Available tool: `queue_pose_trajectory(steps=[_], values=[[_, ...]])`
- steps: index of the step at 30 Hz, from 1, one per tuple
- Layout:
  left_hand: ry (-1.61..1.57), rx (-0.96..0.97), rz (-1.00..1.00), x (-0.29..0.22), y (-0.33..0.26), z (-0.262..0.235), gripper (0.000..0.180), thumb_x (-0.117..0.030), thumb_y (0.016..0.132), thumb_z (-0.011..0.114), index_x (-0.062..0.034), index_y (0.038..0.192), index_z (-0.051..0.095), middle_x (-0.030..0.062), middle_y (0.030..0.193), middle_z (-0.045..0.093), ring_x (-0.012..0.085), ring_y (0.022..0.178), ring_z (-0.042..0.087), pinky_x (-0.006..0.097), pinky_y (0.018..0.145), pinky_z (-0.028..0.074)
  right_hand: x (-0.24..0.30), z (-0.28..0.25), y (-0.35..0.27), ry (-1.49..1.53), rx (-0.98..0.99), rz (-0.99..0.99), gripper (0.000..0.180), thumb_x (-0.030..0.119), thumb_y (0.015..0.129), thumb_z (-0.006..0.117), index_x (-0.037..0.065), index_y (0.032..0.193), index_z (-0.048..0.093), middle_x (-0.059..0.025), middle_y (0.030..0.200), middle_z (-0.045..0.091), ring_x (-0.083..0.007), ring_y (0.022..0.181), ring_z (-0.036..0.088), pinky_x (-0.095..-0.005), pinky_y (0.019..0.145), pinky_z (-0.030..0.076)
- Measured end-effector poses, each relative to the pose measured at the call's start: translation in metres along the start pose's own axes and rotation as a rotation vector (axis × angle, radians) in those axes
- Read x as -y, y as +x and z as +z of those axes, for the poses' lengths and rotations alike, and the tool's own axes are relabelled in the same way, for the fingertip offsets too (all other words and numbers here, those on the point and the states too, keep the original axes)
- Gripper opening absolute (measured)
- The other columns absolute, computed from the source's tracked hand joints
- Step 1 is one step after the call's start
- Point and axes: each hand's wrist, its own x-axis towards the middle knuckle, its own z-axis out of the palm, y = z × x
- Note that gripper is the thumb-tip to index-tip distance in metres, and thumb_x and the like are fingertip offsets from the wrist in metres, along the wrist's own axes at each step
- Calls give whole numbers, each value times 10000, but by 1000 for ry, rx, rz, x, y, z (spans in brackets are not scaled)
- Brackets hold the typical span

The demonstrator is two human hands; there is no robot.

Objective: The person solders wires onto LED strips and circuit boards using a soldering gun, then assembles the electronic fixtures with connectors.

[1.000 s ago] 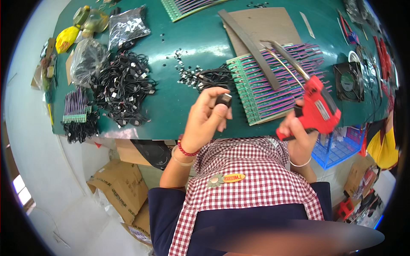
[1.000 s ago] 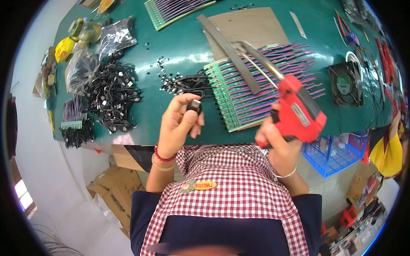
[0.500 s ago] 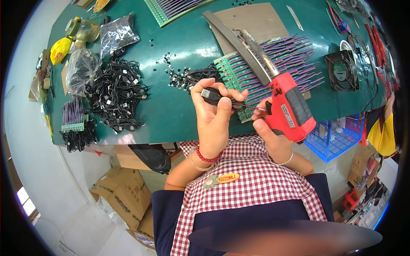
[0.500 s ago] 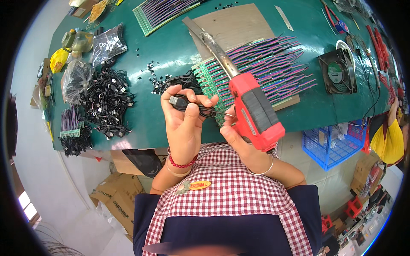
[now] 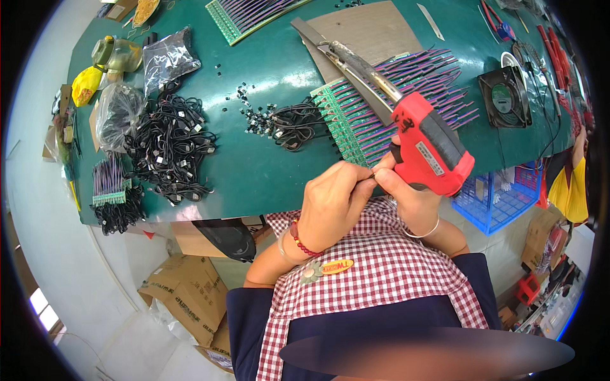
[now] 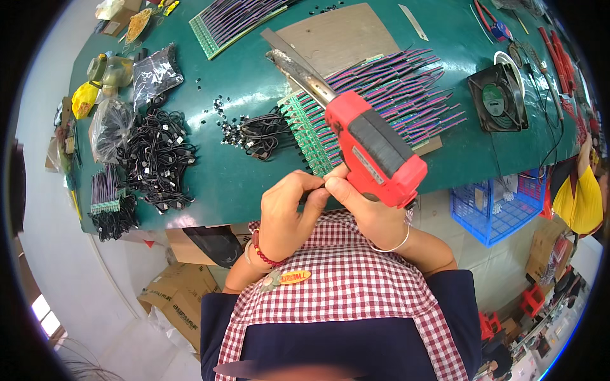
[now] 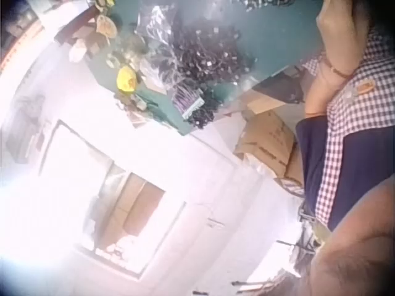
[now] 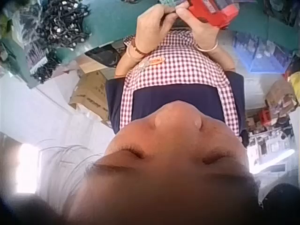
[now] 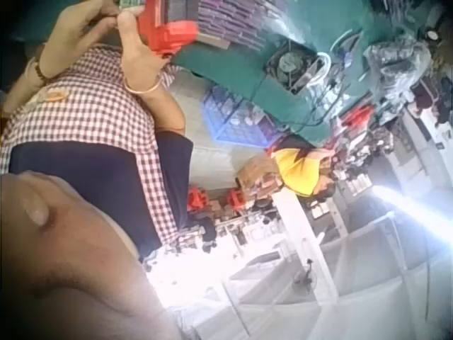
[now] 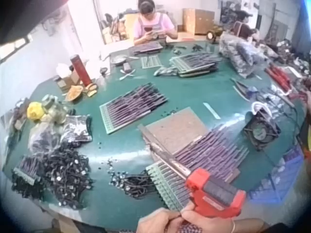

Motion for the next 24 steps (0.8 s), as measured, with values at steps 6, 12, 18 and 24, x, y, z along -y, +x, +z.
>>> queue_pose_trajectory(steps=[6,12,18,24], values=[[-202,-48,-176,-8,0,2,95,-41,844,601,21,820,534,59,616,560,102,505,535,231,465,409,-3,6,13,200,-149,16,401,15,818,624,-39,1168,437,-44,804,590,-112,716,572,-245,651,464],[-744,128,-561,3,3,-7,160,-113,910,536,1,799,521,-27,571,505,24,485,430,202,423,319,-8,-9,18,74,32,-70,439,6,785,629,-7,1178,434,-85,836,590,-157,775,576,-279,702,471],[-964,194,-655,7,3,-6,152,-133,926,521,-14,832,508,-36,554,468,10,464,386,191,412,282,-2,-13,13,-18,177,-85,455,-31,787,624,12,1198,436,-89,892,584,-146,824,564,-273,724,471],[-913,231,-658,7,6,-9,160,-138,926,520,-10,830,515,-33,560,480,10,461,393,189,408,288,5,-13,14,-120,251,-112,457,-41,803,592,12,1221,414,-84,914,556,-130,842,544,-264,719,460]])
